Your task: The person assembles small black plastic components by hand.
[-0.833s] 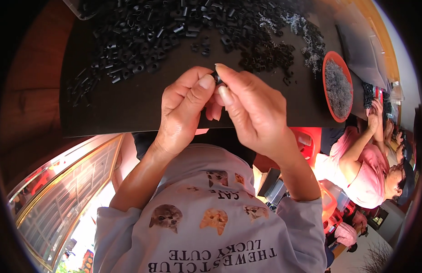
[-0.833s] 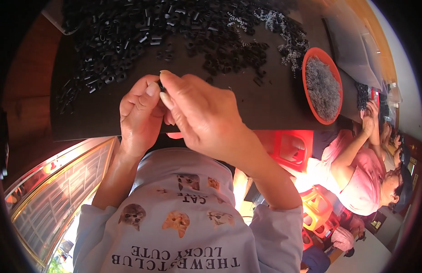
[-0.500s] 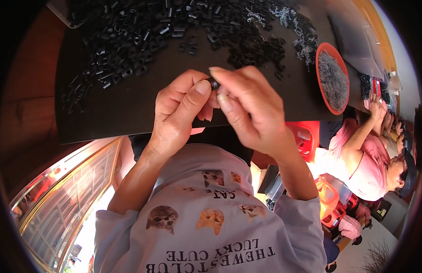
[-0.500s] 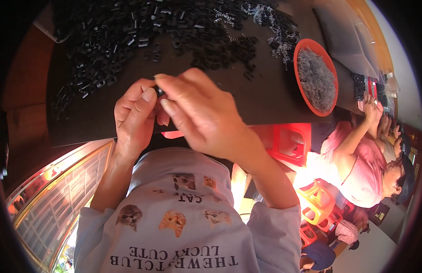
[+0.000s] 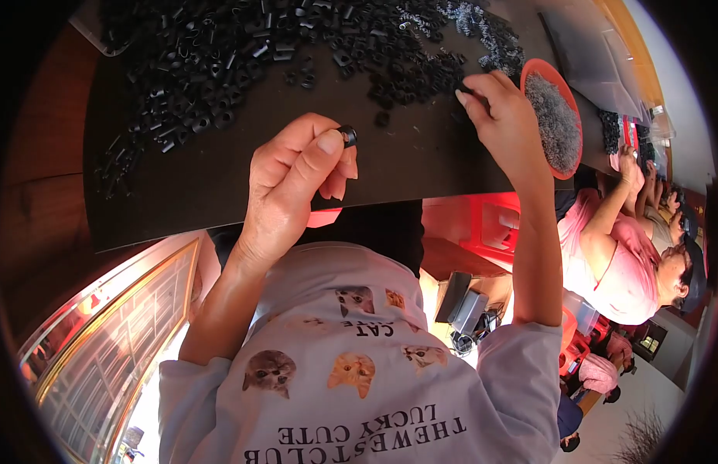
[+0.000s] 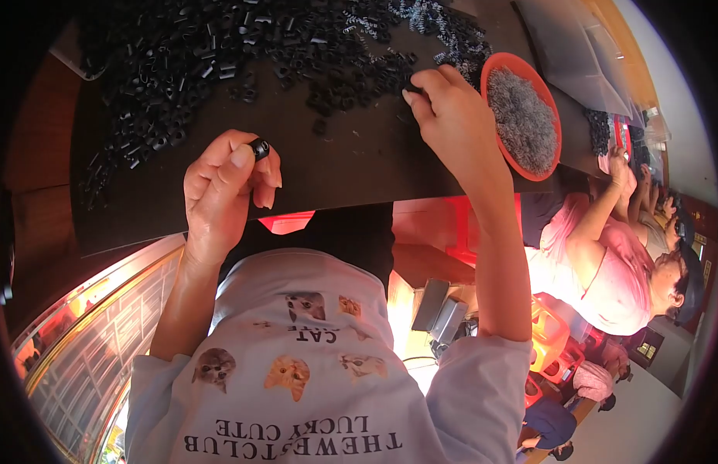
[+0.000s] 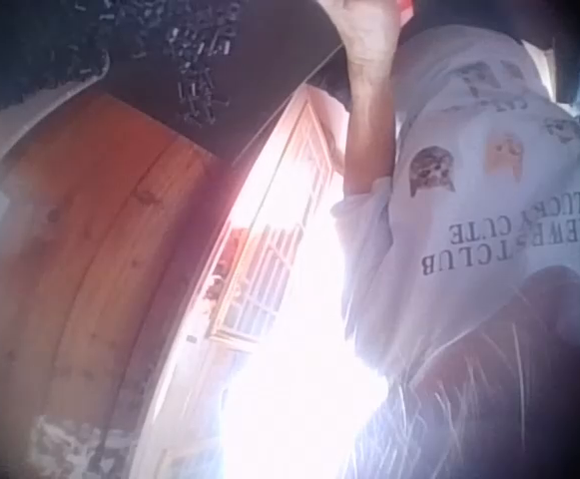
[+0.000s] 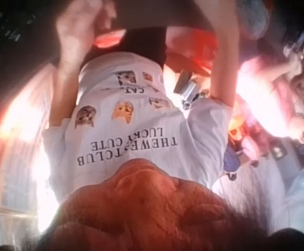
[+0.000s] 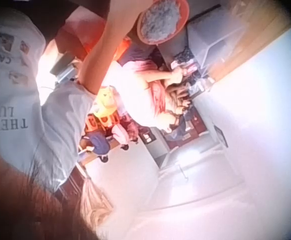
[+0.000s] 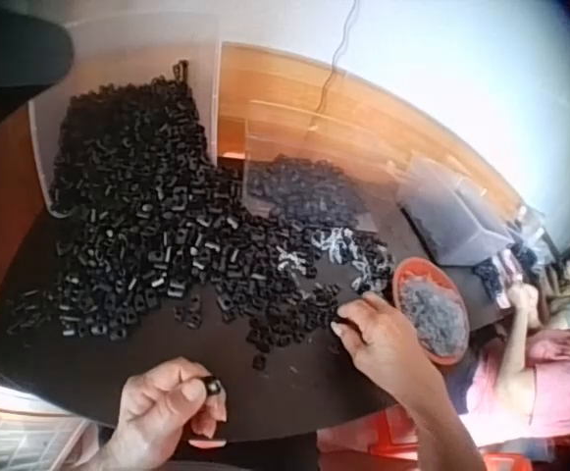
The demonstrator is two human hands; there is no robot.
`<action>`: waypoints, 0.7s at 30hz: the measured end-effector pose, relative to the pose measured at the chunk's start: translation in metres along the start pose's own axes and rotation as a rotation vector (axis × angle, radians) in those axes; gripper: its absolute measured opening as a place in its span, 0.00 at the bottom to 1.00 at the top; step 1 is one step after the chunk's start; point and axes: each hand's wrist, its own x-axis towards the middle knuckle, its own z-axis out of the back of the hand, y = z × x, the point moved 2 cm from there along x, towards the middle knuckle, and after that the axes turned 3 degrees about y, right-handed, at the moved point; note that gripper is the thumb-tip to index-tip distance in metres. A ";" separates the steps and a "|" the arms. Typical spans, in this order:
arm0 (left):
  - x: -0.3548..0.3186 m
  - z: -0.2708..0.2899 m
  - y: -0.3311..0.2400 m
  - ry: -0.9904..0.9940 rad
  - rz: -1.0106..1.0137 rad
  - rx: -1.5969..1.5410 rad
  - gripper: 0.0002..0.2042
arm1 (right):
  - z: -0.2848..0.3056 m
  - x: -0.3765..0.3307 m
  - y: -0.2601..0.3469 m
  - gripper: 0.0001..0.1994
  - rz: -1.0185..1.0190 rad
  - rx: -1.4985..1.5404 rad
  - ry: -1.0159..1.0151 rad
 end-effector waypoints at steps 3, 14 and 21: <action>0.000 -0.001 0.000 0.004 0.000 0.001 0.13 | 0.000 0.005 -0.002 0.06 0.032 -0.037 -0.032; -0.001 -0.001 0.001 0.020 -0.007 0.026 0.12 | -0.008 0.006 0.024 0.08 0.172 -0.048 0.077; -0.002 -0.002 0.000 0.029 -0.013 0.014 0.11 | -0.005 0.016 0.024 0.04 0.236 -0.288 0.155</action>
